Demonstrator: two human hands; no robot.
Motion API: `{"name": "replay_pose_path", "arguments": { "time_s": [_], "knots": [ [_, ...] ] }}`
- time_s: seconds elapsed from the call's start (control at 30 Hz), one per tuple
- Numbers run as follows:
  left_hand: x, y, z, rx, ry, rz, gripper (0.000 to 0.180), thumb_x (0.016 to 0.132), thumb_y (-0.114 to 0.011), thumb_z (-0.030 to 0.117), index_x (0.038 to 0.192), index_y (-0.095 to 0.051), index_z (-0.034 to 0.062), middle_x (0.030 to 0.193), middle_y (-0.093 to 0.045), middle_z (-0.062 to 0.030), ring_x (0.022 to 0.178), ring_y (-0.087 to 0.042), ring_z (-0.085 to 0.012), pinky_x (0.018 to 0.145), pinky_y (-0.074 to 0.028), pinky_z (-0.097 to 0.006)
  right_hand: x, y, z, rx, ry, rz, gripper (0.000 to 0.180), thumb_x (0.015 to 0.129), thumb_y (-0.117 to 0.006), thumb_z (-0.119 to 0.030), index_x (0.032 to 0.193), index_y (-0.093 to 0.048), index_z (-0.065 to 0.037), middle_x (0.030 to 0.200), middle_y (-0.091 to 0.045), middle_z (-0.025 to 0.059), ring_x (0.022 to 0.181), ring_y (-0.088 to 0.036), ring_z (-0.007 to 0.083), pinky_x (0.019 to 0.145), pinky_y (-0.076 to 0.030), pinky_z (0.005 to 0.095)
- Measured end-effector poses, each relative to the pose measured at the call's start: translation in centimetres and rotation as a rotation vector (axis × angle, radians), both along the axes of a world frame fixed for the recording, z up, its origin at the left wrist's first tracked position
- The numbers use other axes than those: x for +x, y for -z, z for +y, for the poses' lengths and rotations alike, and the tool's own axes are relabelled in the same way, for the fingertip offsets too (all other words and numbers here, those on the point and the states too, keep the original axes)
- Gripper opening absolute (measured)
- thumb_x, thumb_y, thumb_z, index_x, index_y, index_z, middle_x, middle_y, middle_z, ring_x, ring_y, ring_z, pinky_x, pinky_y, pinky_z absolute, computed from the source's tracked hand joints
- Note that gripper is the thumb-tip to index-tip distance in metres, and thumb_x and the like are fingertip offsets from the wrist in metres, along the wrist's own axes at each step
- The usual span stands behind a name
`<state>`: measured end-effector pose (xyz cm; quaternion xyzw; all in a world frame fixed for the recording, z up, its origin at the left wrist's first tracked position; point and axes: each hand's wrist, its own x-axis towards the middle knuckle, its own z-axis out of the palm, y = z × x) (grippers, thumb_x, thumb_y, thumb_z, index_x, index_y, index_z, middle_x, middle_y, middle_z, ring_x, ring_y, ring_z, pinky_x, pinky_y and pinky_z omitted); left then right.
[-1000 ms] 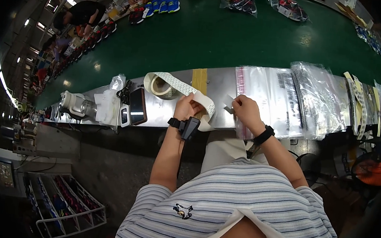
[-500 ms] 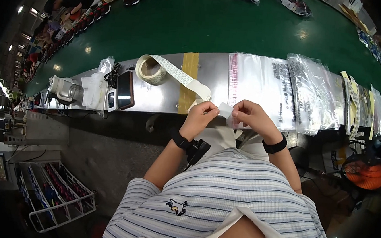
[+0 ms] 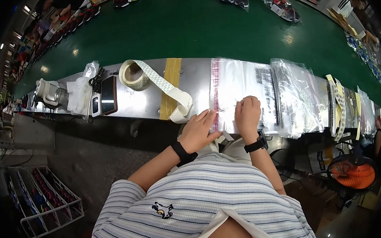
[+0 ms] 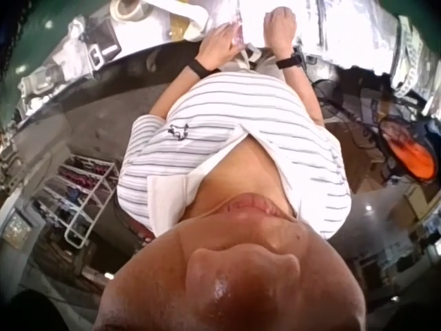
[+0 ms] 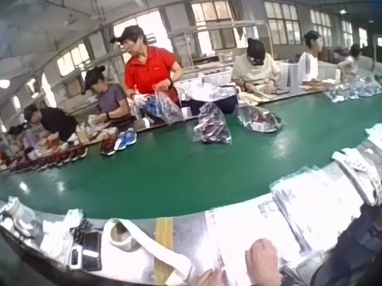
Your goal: Peeling labels from a roll and sticking them onto plastic packaging bags.
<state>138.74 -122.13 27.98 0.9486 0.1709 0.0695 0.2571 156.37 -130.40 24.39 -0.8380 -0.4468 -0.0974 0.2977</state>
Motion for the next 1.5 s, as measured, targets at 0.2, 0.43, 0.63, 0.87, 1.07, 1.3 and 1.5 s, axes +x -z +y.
{"name": "replay_pose_path", "arguments": {
  "time_s": [0.2, 0.43, 0.63, 0.87, 1.07, 1.3, 1.5],
  "knots": [
    [-0.1, 0.9, -0.3, 0.079, -0.013, -0.030, 0.069, 0.083, -0.058, 0.044, 0.127, -0.041, -0.0064, 0.127, -0.049, -0.0208, 0.123, -0.041, -0.0329, 0.096, -0.036, -0.042, -1.7, -0.9, 1.2, 0.002, -0.060, -0.043, 0.034, 0.070, -0.073, -0.022, 0.090, -0.054, -0.002, 0.107, -0.051, 0.0126, 0.103, -0.046, 0.0312, 0.085, -0.035, 0.0458],
    [-0.2, 0.7, 0.1, 0.008, -0.034, -0.072, 0.059, 0.084, -0.059, 0.038, 0.122, -0.048, -0.0054, 0.120, -0.054, -0.0198, 0.118, -0.046, -0.0324, 0.095, -0.038, -0.040, 1.2, -0.8, -0.4, 0.148, -0.028, 0.175, 0.010, 0.080, -0.060, -0.008, 0.081, -0.052, -0.001, 0.085, -0.052, 0.0138, 0.084, -0.049, 0.0324, 0.074, -0.040, 0.0410],
    [7.1, -4.5, 1.9, -1.117, -0.016, -0.469, 0.031, 0.092, -0.051, 0.026, 0.107, -0.058, -0.0009, 0.104, -0.063, -0.0141, 0.100, -0.059, -0.0205, 0.086, -0.046, -0.032, 1.6, -1.5, -1.9, 0.173, -0.035, 0.809, 0.013, 0.086, -0.059, -0.011, 0.084, -0.055, 0.001, 0.080, -0.057, 0.0114, 0.071, -0.056, 0.0200, 0.064, -0.044, 0.0318],
    [12.4, 3.3, 4.1, -1.936, -0.249, -0.235, 0.029, 0.092, -0.034, 0.012, 0.113, -0.047, -0.0033, 0.113, -0.058, -0.0190, 0.103, -0.060, -0.0286, 0.082, -0.053, -0.035, 3.7, -2.1, -4.3, 0.493, 0.140, 0.937, 0.018, 0.093, -0.049, -0.016, 0.092, -0.058, -0.001, 0.087, -0.061, 0.0029, 0.080, -0.054, 0.0070, 0.072, -0.044, 0.0221],
    [15.3, 0.0, 2.8, -1.468, -0.191, 0.030, 0.034, 0.088, -0.042, 0.008, 0.120, -0.047, -0.0002, 0.088, -0.056, -0.0083, 0.076, -0.060, -0.0147, 0.065, -0.055, -0.029, 3.3, -4.6, -4.0, 0.313, -0.304, 0.717, 0.019, 0.090, -0.055, -0.013, 0.104, -0.054, 0.000, 0.104, -0.056, 0.0084, 0.091, -0.054, 0.0155, 0.082, -0.043, 0.0259],
    [9.4, -4.8, 3.2, -1.911, -0.321, -0.090, 0.066, 0.094, -0.042, 0.041, 0.139, -0.018, -0.0007, 0.134, -0.035, -0.0259, 0.111, -0.052, -0.0390, 0.085, -0.049, -0.046, 1.1, -5.4, -5.2, -0.059, -0.334, 0.079, 0.052, 0.069, -0.073, -0.011, 0.115, -0.051, 0.001, 0.109, -0.057, 0.0177, 0.100, -0.055, 0.0345, 0.084, -0.046, 0.0379],
    [0.1, -4.7, 3.0, -0.990, -0.487, -0.420, 0.039, 0.092, -0.052, 0.026, 0.121, -0.047, 0.0004, 0.119, -0.054, -0.0114, 0.095, -0.060, -0.0185, 0.073, -0.050, -0.030, 10.2, -7.0, -9.3, 0.825, 0.323, 1.001, 0.017, 0.089, -0.050, -0.014, 0.095, -0.061, -0.002, 0.085, -0.064, 0.0060, 0.077, -0.062, 0.0140, 0.064, -0.044, 0.0236]
  ]
}}
